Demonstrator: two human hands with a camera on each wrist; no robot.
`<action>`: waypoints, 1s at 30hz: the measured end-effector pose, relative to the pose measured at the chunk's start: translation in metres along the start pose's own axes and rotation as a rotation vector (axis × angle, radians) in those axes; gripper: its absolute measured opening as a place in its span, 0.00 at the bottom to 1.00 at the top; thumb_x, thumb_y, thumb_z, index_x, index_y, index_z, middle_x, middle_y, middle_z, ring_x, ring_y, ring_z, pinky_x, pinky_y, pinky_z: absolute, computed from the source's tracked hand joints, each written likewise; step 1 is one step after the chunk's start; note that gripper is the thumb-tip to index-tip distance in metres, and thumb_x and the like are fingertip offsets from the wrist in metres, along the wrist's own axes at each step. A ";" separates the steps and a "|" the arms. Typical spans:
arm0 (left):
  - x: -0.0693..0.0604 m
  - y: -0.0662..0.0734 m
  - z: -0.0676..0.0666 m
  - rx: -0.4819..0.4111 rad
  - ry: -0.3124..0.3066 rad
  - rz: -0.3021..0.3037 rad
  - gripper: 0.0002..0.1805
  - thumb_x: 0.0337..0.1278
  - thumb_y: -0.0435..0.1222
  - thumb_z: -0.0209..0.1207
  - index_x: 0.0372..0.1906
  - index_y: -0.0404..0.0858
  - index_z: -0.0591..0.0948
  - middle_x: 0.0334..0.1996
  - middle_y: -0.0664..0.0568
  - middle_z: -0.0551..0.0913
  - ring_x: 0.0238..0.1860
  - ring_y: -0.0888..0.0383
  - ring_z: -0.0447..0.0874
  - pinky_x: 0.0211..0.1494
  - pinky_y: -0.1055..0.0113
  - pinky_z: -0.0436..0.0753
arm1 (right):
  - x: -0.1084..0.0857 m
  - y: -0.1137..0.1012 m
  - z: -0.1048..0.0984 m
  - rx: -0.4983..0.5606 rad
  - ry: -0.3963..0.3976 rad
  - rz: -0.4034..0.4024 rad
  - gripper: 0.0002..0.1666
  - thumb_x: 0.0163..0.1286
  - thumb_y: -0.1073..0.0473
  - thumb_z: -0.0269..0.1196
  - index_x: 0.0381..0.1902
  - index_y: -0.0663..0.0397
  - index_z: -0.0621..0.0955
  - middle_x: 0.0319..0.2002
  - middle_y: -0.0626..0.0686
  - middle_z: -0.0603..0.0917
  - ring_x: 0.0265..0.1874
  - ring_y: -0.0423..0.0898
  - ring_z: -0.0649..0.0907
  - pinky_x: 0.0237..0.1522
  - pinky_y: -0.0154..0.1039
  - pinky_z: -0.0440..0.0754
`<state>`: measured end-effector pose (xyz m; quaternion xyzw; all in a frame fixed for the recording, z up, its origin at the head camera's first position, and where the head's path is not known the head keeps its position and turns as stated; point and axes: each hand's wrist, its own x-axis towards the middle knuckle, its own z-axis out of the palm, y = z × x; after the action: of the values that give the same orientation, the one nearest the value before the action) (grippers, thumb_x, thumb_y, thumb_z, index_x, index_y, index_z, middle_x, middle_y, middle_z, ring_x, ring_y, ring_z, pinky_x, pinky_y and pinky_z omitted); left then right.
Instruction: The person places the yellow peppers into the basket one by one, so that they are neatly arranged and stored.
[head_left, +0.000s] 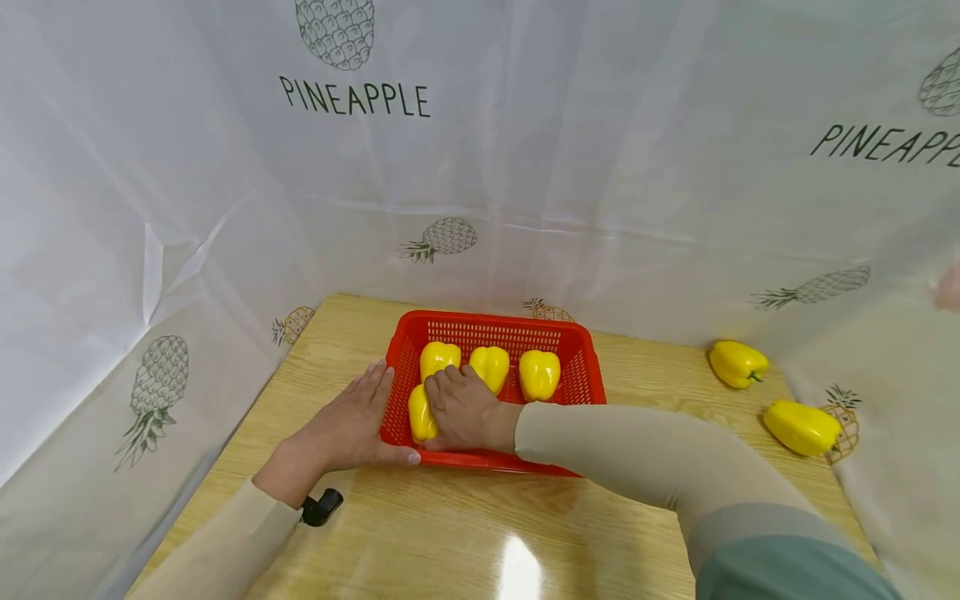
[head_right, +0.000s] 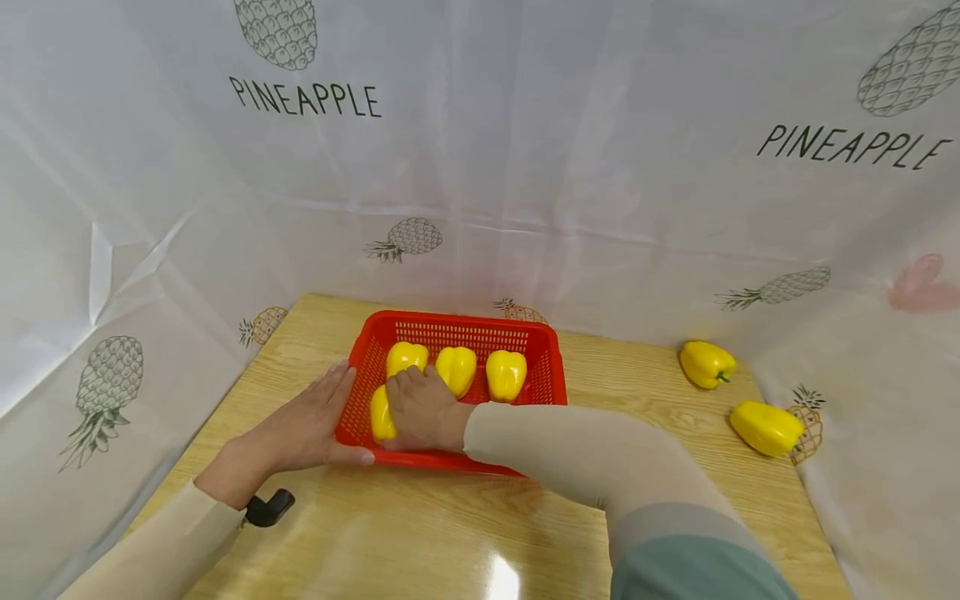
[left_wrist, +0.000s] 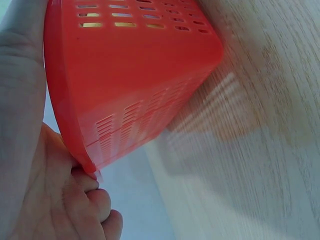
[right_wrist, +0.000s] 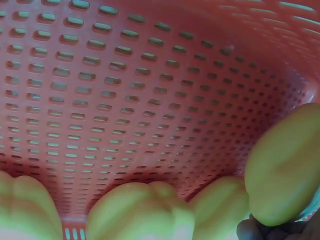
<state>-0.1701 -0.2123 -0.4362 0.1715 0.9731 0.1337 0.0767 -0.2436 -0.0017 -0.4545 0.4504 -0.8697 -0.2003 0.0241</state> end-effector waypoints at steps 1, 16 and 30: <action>0.000 0.000 0.000 0.001 0.001 0.004 0.79 0.44 0.82 0.59 0.81 0.21 0.52 0.83 0.28 0.49 0.84 0.32 0.47 0.84 0.39 0.55 | 0.001 -0.001 0.001 -0.011 0.002 -0.006 0.51 0.68 0.14 0.48 0.62 0.54 0.71 0.52 0.51 0.80 0.53 0.50 0.78 0.63 0.48 0.79; 0.001 -0.001 0.000 0.007 0.000 0.012 0.79 0.46 0.82 0.57 0.81 0.21 0.51 0.83 0.27 0.50 0.84 0.32 0.47 0.84 0.38 0.57 | 0.002 0.002 -0.002 -0.092 -0.030 -0.081 0.56 0.71 0.16 0.45 0.75 0.55 0.66 0.61 0.52 0.78 0.58 0.49 0.78 0.63 0.47 0.80; 0.000 -0.002 0.002 -0.009 0.001 0.003 0.80 0.44 0.82 0.58 0.82 0.22 0.50 0.84 0.29 0.49 0.85 0.34 0.45 0.84 0.40 0.56 | -0.006 0.008 -0.007 -0.109 -0.021 -0.114 0.52 0.72 0.17 0.46 0.70 0.53 0.71 0.57 0.50 0.80 0.56 0.47 0.80 0.63 0.44 0.82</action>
<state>-0.1701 -0.2140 -0.4383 0.1725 0.9722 0.1384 0.0768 -0.2447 0.0051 -0.4442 0.4952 -0.8307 -0.2529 0.0280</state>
